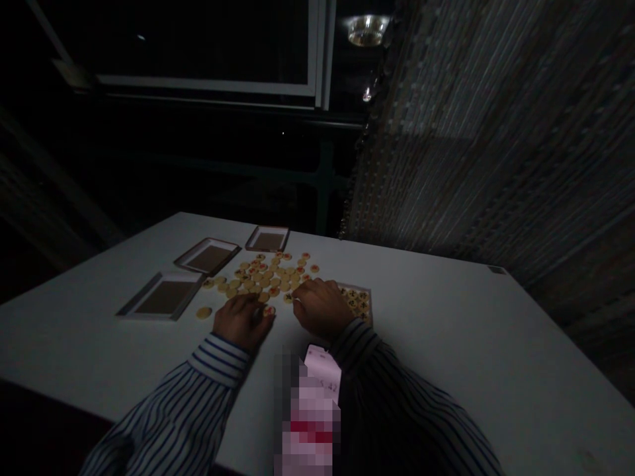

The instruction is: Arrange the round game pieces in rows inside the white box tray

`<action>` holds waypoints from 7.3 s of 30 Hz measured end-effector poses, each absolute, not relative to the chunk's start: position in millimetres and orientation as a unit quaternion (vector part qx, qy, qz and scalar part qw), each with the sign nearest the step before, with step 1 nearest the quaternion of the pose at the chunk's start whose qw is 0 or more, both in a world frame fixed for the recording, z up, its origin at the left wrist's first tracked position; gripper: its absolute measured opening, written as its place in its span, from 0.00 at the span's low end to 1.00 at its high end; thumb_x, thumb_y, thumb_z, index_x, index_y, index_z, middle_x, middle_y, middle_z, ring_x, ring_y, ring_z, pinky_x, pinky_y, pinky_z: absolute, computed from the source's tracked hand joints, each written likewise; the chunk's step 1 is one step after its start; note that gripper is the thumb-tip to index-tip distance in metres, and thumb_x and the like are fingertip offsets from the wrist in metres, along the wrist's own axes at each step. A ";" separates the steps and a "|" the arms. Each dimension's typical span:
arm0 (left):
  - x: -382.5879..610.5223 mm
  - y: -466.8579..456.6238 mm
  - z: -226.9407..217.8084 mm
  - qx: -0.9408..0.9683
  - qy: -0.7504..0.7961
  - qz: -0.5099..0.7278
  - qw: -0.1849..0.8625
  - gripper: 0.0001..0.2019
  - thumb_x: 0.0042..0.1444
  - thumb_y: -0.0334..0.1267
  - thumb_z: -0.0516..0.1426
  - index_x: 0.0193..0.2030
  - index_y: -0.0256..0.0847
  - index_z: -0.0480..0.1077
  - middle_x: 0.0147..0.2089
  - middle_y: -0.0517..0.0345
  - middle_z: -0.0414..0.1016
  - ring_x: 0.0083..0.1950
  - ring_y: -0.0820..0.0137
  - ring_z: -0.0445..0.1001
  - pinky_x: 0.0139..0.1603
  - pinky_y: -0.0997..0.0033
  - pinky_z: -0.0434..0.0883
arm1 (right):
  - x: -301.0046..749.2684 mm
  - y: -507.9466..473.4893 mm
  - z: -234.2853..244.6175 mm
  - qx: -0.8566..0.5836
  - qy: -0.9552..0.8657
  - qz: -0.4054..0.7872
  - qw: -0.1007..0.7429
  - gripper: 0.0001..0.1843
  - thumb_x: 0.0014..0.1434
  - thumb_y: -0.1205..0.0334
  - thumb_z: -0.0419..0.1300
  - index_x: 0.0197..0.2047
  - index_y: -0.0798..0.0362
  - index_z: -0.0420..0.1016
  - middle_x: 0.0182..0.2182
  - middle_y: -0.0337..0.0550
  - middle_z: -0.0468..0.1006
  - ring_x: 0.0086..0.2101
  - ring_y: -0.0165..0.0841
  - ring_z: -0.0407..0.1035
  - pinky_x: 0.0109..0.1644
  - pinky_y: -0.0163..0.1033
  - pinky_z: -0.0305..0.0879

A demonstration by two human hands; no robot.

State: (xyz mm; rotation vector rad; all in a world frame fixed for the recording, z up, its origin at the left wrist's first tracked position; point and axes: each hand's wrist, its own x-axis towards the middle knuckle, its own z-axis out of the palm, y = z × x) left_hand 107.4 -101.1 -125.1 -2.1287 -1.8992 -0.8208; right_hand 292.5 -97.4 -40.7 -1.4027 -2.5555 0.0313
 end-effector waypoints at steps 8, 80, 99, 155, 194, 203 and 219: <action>108.8 -103.4 -122.1 -0.719 -0.647 -0.244 0.076 0.14 0.45 0.47 0.54 0.36 0.43 0.73 0.47 0.51 0.71 0.50 0.55 0.63 0.45 0.53 0.63 | 292.6 -97.4 -42.6 -0.477 -0.872 0.007 0.112 0.14 0.57 0.62 0.47 0.42 0.55 0.70 0.39 0.46 0.72 0.42 0.36 0.61 0.45 0.41 0.50; 161.8 -86.9 -61.1 -0.790 -0.496 -0.361 0.011 0.12 0.49 0.41 0.54 0.40 0.39 0.70 0.39 0.53 0.75 0.43 0.62 0.70 0.46 0.60 0.65 | 349.6 -99.1 -3.5 -0.525 -0.825 0.014 0.208 0.15 0.57 0.59 0.48 0.44 0.53 0.70 0.41 0.43 0.74 0.42 0.33 0.65 0.48 0.39 0.54; 188.0 -73.8 -82.3 -0.796 -0.457 -0.396 0.003 0.11 0.50 0.39 0.54 0.40 0.39 0.69 0.39 0.53 0.75 0.42 0.64 0.70 0.47 0.60 0.64 | 357.4 -85.5 -13.2 -0.538 -0.822 0.007 0.185 0.15 0.57 0.60 0.48 0.43 0.53 0.71 0.39 0.43 0.75 0.40 0.32 0.67 0.46 0.37 0.56; 198.0 -86.4 -99.9 -0.804 -0.435 -0.402 -0.060 0.10 0.49 0.39 0.55 0.38 0.40 0.70 0.35 0.54 0.75 0.38 0.66 0.72 0.41 0.63 0.67 | 360.0 -80.1 -35.3 -0.541 -0.824 0.131 0.106 0.13 0.54 0.59 0.49 0.36 0.49 0.73 0.31 0.39 0.77 0.33 0.30 0.69 0.35 0.32 0.56; 195.8 -80.0 -97.4 -0.537 -0.494 -0.511 -0.454 0.11 0.39 0.42 0.60 0.29 0.37 0.74 0.29 0.55 0.77 0.34 0.68 0.74 0.38 0.69 0.70 | 352.7 -86.8 -24.5 -0.500 -0.861 0.048 0.081 0.15 0.55 0.55 0.49 0.42 0.51 0.70 0.36 0.42 0.75 0.36 0.32 0.67 0.38 0.35 0.55; 193.7 -78.8 -96.9 -0.526 -0.500 -0.518 -0.451 0.11 0.39 0.41 0.60 0.29 0.36 0.74 0.28 0.55 0.77 0.31 0.69 0.73 0.34 0.71 0.70 | 343.9 -89.7 -28.1 -0.478 -0.875 -0.006 0.077 0.17 0.58 0.53 0.46 0.42 0.52 0.69 0.36 0.46 0.74 0.39 0.34 0.64 0.40 0.38 0.52; 193.4 -78.9 -97.0 -0.561 -0.516 -0.511 -0.397 0.11 0.42 0.42 0.57 0.30 0.36 0.74 0.30 0.54 0.77 0.34 0.69 0.73 0.40 0.69 0.69 | 344.6 -89.6 -23.9 -0.489 -0.870 -0.021 0.055 0.14 0.56 0.57 0.50 0.42 0.53 0.70 0.36 0.45 0.74 0.39 0.34 0.64 0.39 0.38 0.52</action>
